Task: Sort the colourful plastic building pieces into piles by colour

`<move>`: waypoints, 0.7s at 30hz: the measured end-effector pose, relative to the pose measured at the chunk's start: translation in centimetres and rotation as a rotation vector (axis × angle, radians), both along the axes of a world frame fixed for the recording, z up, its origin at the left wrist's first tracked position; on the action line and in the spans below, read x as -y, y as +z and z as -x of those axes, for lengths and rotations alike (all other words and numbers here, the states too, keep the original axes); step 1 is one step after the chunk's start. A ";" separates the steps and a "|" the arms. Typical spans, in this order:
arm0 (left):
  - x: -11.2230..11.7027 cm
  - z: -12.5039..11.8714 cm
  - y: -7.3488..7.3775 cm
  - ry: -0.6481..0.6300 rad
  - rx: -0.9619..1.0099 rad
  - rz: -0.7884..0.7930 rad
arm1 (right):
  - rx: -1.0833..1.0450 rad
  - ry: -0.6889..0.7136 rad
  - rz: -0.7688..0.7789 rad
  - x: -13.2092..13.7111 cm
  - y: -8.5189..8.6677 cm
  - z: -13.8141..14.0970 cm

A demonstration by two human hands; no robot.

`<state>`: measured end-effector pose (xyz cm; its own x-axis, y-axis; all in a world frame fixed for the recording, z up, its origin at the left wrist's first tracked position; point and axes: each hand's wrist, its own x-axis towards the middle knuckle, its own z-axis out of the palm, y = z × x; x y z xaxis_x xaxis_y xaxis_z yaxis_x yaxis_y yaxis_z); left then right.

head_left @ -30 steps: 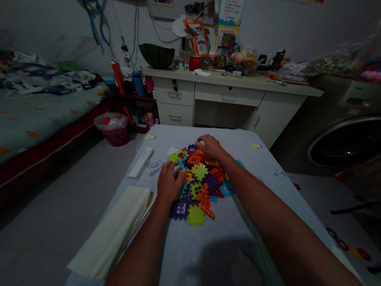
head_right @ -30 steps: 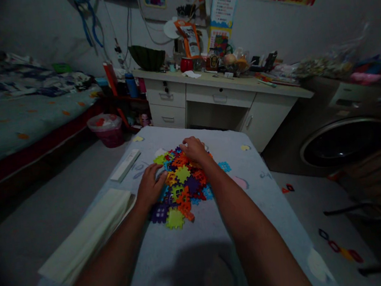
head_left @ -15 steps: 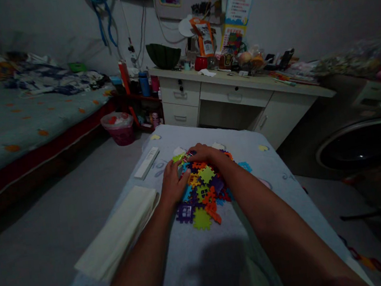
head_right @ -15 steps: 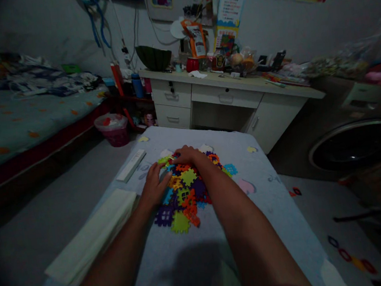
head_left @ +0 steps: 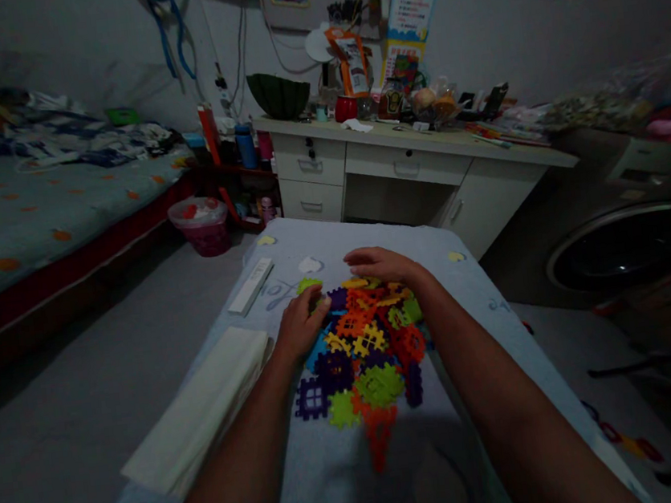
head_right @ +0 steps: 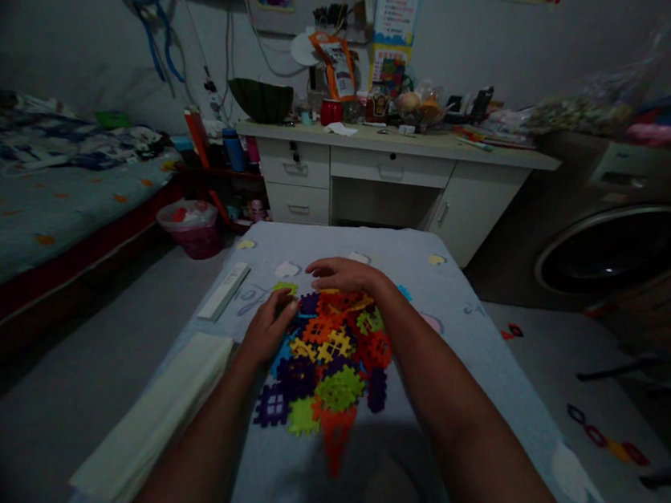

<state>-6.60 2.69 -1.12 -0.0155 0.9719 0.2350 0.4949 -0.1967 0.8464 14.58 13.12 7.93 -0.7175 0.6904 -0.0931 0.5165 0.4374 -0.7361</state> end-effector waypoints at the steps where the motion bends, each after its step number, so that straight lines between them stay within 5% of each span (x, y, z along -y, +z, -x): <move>1: 0.0 0.0 0.0 -0.012 -0.032 -0.004 | -0.018 -0.094 -0.046 -0.4 -0.1 -1.0; 5: -0.3 0.1 -0.3 0.036 -0.153 -0.098 | 0.099 -0.564 -0.222 -1.8 -1.9 -4.9; 7: -0.4 0.0 -0.4 0.077 -0.188 -0.114 | 0.165 -0.656 -0.190 -1.9 -3.3 -6.0; 12: -0.3 -0.1 -0.5 0.069 -0.204 -0.085 | 0.154 -0.447 -0.096 0.0 -4.7 -5.6; 21: -0.3 0.0 -0.3 0.069 -0.197 -0.082 | -0.111 -0.267 0.017 3.7 -2.0 -3.9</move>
